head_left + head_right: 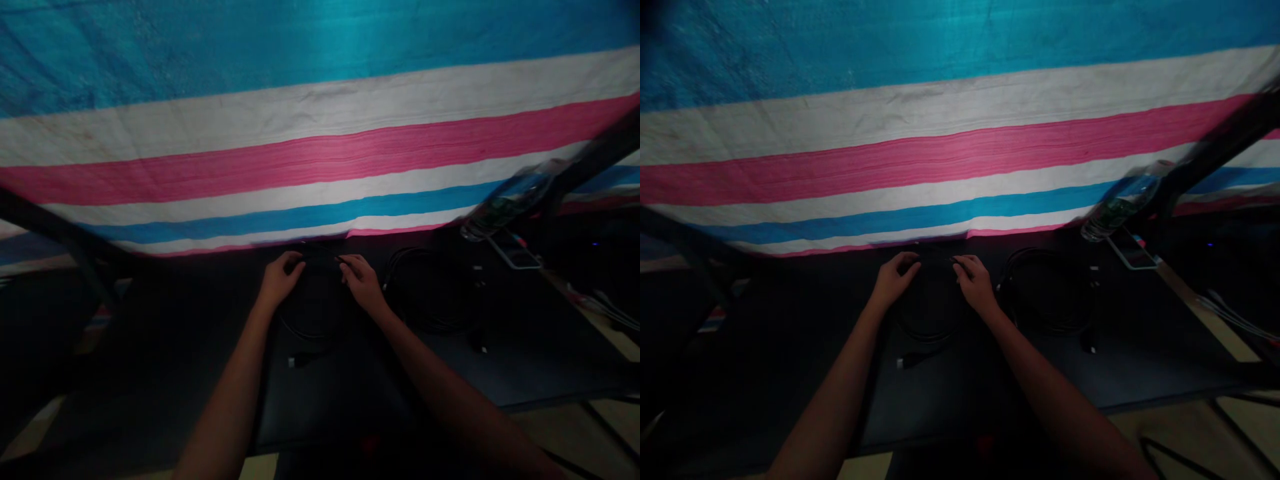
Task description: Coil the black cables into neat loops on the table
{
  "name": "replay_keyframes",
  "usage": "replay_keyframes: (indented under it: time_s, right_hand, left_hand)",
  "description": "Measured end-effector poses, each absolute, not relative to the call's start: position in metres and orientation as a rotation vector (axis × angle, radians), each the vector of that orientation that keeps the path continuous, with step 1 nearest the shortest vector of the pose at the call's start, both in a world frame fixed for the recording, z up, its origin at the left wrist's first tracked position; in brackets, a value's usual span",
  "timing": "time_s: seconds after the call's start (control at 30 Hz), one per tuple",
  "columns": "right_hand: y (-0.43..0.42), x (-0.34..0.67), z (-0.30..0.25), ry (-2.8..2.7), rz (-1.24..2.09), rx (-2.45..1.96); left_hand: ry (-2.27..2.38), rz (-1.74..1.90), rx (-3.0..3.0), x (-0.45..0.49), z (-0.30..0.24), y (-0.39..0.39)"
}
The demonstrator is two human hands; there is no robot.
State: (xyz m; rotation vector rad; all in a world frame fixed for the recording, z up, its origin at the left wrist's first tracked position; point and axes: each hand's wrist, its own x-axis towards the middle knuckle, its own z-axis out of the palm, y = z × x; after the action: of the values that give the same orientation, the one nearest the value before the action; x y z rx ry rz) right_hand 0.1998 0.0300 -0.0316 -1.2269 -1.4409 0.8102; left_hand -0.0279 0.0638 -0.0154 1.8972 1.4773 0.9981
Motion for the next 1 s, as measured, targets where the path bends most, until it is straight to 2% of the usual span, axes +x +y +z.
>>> replay_keyframes:
  time_s: [0.13, 0.23, 0.4, 0.6, 0.7, 0.83, 1.0]
  right_hand:
    - [0.03, 0.201, -0.031, -1.476, 0.884, -1.205]
    - [0.029, 0.202, -0.03, -1.548, 0.954, -1.155]
    - [0.029, 0.204, -0.026, -1.591, 1.059, -1.185]
    - [0.03, 0.208, -0.016, -1.584, 1.344, -1.149]
    - [0.029, 0.207, -0.015, -1.575, 1.428, -1.137]
    - [0.029, 0.207, -0.015, -1.652, 1.345, -1.169]
    - [0.027, 0.205, -0.017, -1.754, 1.177, -1.207]
  left_hand:
    - [1.306, 1.203, 1.759, -0.02, -0.008, 0.057]
    - [1.235, 1.116, 1.821, -0.018, 0.0, 0.052]
    - [1.293, 0.9, 1.94, -0.026, 0.008, 0.051]
    - [1.569, 1.112, 1.783, -0.061, 0.012, 0.063]
    - [1.604, 1.088, 1.761, -0.082, 0.009, 0.069]
    - [1.613, 0.839, 1.911, -0.092, 0.001, 0.071]
    - [1.481, 0.663, 2.094, -0.053, 0.004, 0.057]
